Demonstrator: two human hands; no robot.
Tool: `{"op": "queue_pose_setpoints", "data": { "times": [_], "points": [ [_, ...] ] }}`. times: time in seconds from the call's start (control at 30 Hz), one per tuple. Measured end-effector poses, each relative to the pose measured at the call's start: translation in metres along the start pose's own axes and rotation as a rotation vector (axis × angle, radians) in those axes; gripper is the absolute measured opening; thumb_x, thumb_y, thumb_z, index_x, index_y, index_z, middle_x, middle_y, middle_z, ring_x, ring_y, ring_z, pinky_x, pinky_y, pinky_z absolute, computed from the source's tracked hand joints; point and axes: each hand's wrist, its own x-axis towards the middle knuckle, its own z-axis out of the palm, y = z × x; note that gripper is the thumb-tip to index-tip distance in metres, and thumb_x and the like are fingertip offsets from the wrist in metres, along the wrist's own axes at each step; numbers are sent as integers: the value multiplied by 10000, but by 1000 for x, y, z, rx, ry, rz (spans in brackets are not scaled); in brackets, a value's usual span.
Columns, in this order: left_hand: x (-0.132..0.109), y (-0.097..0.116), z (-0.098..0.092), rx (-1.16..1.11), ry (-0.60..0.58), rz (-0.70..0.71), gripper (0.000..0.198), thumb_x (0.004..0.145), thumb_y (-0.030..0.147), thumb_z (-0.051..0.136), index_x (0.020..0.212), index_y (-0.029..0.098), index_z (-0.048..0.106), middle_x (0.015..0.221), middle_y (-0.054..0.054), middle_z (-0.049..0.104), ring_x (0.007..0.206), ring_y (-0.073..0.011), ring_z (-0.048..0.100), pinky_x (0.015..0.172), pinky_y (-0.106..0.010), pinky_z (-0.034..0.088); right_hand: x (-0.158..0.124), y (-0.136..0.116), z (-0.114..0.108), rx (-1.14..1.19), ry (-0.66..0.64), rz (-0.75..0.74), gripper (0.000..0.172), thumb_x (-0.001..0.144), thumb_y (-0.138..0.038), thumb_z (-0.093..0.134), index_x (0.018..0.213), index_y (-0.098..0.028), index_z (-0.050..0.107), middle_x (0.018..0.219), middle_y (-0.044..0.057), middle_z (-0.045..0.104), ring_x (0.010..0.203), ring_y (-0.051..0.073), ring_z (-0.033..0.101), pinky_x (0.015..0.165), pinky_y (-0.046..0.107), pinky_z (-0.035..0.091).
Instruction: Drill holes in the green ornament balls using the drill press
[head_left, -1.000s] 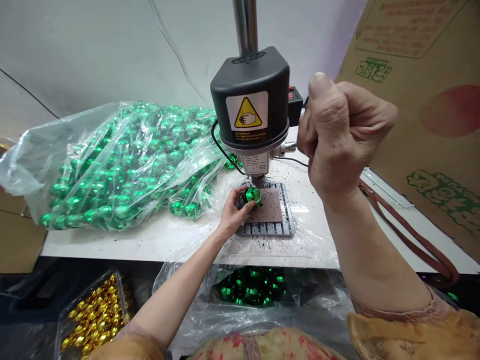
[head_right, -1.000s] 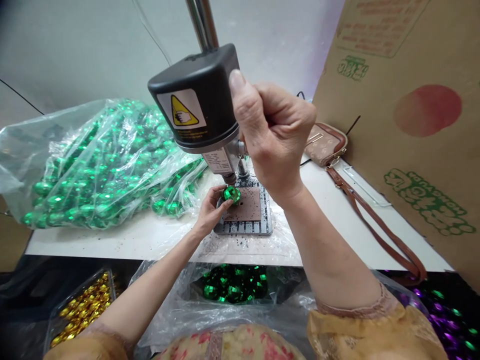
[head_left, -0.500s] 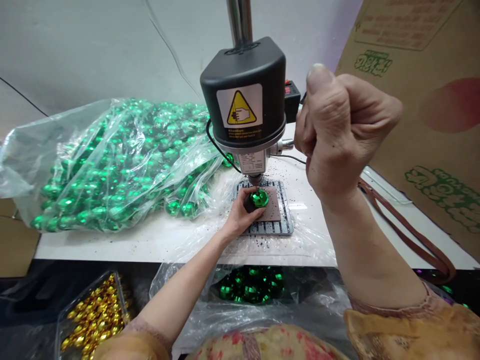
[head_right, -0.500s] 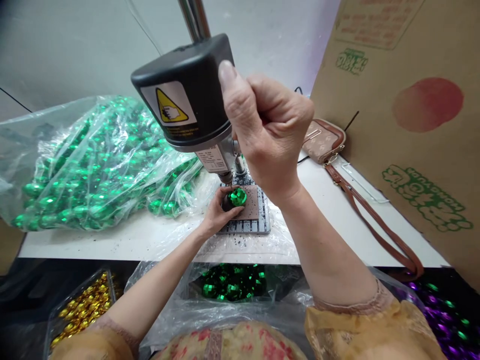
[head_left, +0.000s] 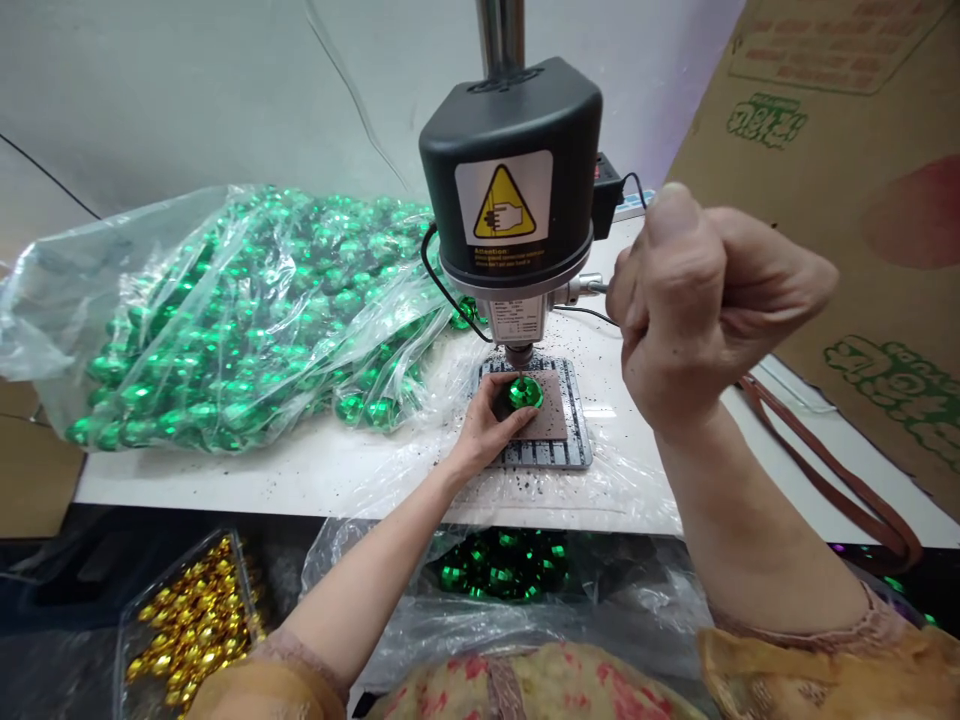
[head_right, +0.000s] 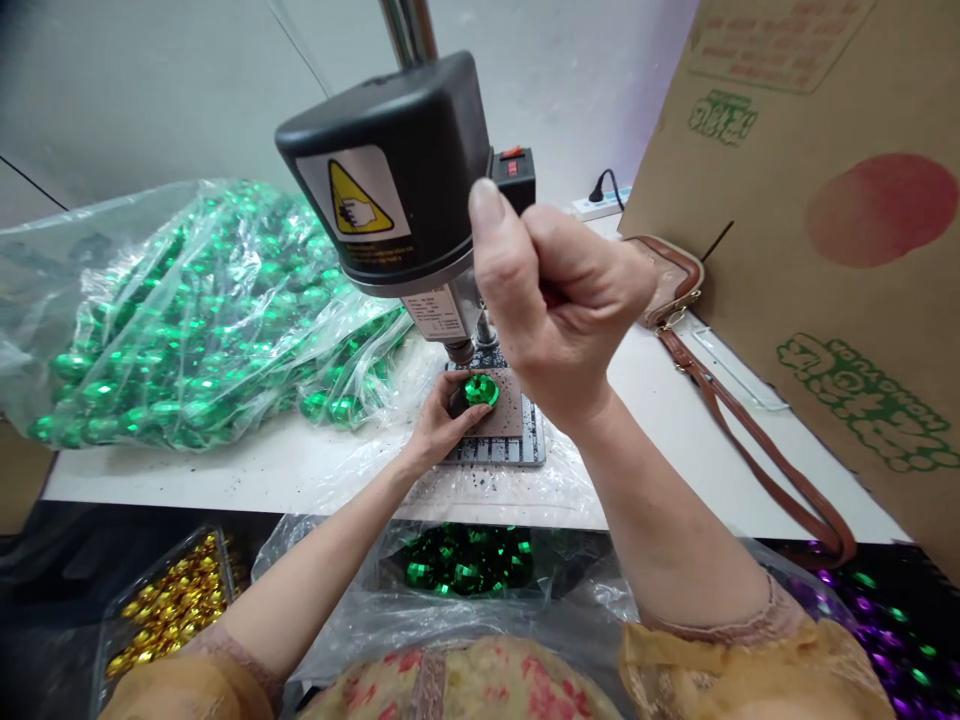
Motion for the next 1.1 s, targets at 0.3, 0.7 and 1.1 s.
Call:
{"op": "queue_pose_setpoints", "data": {
  "times": [0.3,0.7,1.1],
  "points": [
    [0,0,-1,12,-4,18,526,855,457,830,1244,221,568,1274,-109,686,1223,-279,655,1086,-462,513,-17,6,-8,-26,-6,-102,572,988,-300,579,512,-176,287,476,-45,303,432,43,316,486,293,240],
    [-1,-4,-2,4,-18,19,520,860,423,832,1262,229,564,1310,-109,667,1251,-279,641,1123,-478,488,-29,18,-14,-13,-34,-249,534,964,-185,556,532,-176,241,481,-58,265,421,37,300,448,270,237],
    [-2,-3,-1,-17,-14,1,527,861,446,826,1262,230,561,1293,-104,658,1229,-266,641,1103,-457,496,-33,39,-21,91,-89,-451,502,871,-82,566,595,-227,173,486,-77,273,359,59,245,369,308,208]
  ]
}}
